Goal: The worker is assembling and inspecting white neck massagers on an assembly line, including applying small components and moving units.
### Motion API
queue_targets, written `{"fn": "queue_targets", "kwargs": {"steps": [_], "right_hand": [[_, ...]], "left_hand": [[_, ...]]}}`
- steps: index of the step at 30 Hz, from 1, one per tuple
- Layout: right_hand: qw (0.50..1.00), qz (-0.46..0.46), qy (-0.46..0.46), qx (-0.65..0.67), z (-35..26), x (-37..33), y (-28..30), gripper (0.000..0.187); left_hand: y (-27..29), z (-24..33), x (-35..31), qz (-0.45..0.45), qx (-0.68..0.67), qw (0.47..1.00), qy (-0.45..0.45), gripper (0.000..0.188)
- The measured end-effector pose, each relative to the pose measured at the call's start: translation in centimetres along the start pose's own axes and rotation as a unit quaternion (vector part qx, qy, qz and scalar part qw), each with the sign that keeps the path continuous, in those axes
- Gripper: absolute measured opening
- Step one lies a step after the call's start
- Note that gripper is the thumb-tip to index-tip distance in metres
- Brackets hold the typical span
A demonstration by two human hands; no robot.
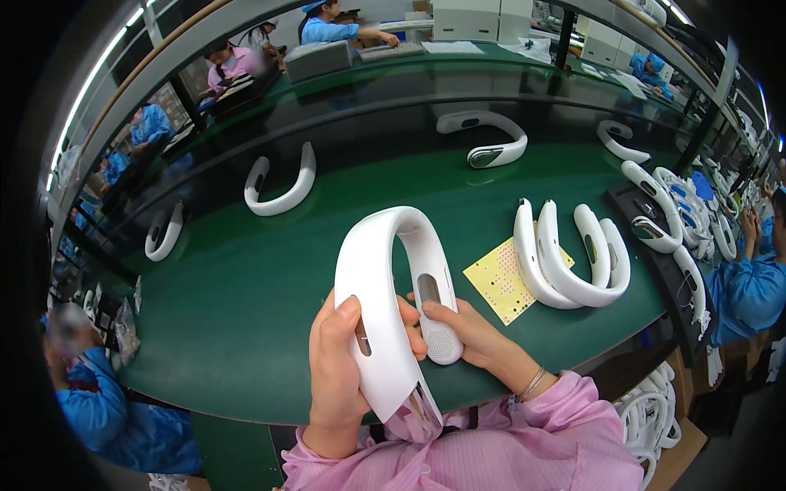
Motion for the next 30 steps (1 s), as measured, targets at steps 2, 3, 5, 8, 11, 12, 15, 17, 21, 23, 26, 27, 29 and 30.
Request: {"fn": "queue_targets", "kwargs": {"steps": [2,3,5,8,11,12,15,17,21,23,26,27,29,30], "right_hand": [[1.000,-0.005,-0.002,-0.006,-0.1,0.0,0.0,0.048],[1.000,-0.010,-0.005,-0.014,-0.2,-0.1,0.0,0.048],[1.000,-0.014,-0.006,-0.021,-0.3,-0.1,0.0,0.048],[1.000,-0.010,0.002,-0.017,-0.2,-0.1,-0.1,0.049],[1.000,0.000,0.021,-0.008,0.0,-0.1,-0.1,0.049],[1.000,0.001,0.031,-0.003,0.0,-0.1,0.0,0.049],[0.995,0.047,0.089,-0.006,-0.1,-0.2,0.6,0.047],[0.989,0.076,0.131,-0.006,0.0,-0.1,1.4,0.045],[0.952,0.159,0.218,-0.142,-0.9,-1.6,2.9,0.045],[0.930,0.142,0.275,-0.196,-2.1,-3.3,1.8,0.048],[0.884,0.046,0.322,-0.336,-4.6,-6.0,-0.9,0.055],[0.857,0.012,0.344,-0.383,-5.7,-6.7,-1.9,0.059],[0.863,-0.038,0.321,-0.388,-7.0,-7.5,-3.8,0.062],[0.861,-0.059,0.335,-0.379,-7.5,-7.5,-4.6,0.062]], "left_hand": [[-0.1,0.1,-0.2,0.002,0.004,1.000,0.000,0.035],[-0.1,0.2,-0.3,0.001,0.007,1.000,0.000,0.035],[-0.1,0.2,-0.4,-0.002,0.011,1.000,0.001,0.035],[0.2,0.1,-0.6,-0.010,0.015,1.000,0.001,0.035],[0.5,0.3,-0.8,-0.020,0.043,0.999,0.001,0.039],[0.4,0.3,-0.8,-0.014,0.066,0.998,0.001,0.042],[0.5,0.1,-1.1,-0.001,0.088,0.996,0.007,0.052],[1.4,-0.2,-1.3,0.010,0.120,0.992,-0.037,0.064],[5.7,-1.0,-1.4,0.041,0.270,0.945,-0.182,0.080],[6.9,-1.1,-0.7,0.171,0.289,0.928,-0.159,0.075],[10.8,-2.1,1.5,0.214,0.162,0.947,-0.177,0.048],[11.1,-2.5,1.8,0.213,0.127,0.958,-0.145,0.045],[10.4,-3.1,2.1,0.209,0.054,0.971,-0.102,0.041],[10.7,-3.6,2.3,0.199,0.039,0.976,-0.080,0.042]]}}
Point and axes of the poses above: each hand's wrist, its own x-axis towards the middle knuckle, its own y-axis out of the back of the hand, z = x × y, the point moved 3 cm from there along x, towards the middle knuckle, and after that the axes turned 9 degrees about -x, right-handed, at the moved point
